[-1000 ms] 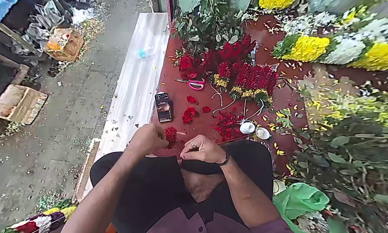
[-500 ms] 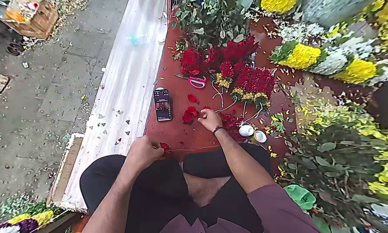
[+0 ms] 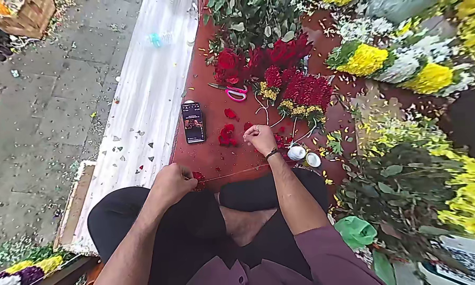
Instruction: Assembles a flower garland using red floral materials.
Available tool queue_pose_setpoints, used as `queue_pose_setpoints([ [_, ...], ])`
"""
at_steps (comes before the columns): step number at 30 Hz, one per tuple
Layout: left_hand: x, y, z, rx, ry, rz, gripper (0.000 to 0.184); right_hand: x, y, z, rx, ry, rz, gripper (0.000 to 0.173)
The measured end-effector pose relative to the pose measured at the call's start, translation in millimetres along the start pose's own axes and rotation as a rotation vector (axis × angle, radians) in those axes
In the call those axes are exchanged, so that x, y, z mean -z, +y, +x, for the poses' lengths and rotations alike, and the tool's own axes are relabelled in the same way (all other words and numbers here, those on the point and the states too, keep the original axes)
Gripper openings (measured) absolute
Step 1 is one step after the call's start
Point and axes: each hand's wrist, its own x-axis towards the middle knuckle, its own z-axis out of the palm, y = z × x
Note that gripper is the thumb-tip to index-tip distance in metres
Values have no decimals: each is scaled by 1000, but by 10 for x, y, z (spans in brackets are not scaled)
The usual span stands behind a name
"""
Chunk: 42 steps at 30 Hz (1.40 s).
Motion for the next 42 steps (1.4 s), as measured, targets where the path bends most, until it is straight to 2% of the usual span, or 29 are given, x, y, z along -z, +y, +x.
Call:
queue_pose_setpoints([
  [3,-13,-4,-11,-20,16,-7,14,33,152,18,-83,92,-74,12],
  [6,-17,1,2,-20,7,-9,15,-109,309,68,-122,8,-235,18],
  [10,-21,-9,12,-11,0,-7,16,-430,281,133,-64,-78,-245,37],
  [13,-9,-16,13,4,-3,-3,16,-507,221,191,-12,-56,-123,34],
  [15,-6,-7,12,11,-2,-6,15,-468,132,329,-53,15,-69,33],
  [17,-14,4,20,7,-12,-3,15,-465,88,476,-107,61,-142,29],
  [20,-18,2,55,12,-18,1,15,-605,45,601,-165,88,-335,42],
  [22,-9,-11,71,24,-20,1,14,-688,13,604,-139,98,-360,37],
  [25,1,-28,65,21,-7,0,15,-673,61,617,-79,110,-233,21],
  [28,10,-25,55,-3,3,2,15,-550,110,588,-9,102,-89,14],
  [31,-6,-18,47,-20,-5,14,15,-400,17,447,43,68,-65,18],
  [35,-4,-25,14,-25,5,7,16,-304,-48,308,80,110,-51,21],
  [39,20,-34,-14,-24,35,-24,15,-238,-88,119,80,124,120,19],
  [42,32,-23,-24,-29,40,-35,14,-194,-188,-144,7,97,252,15],
])
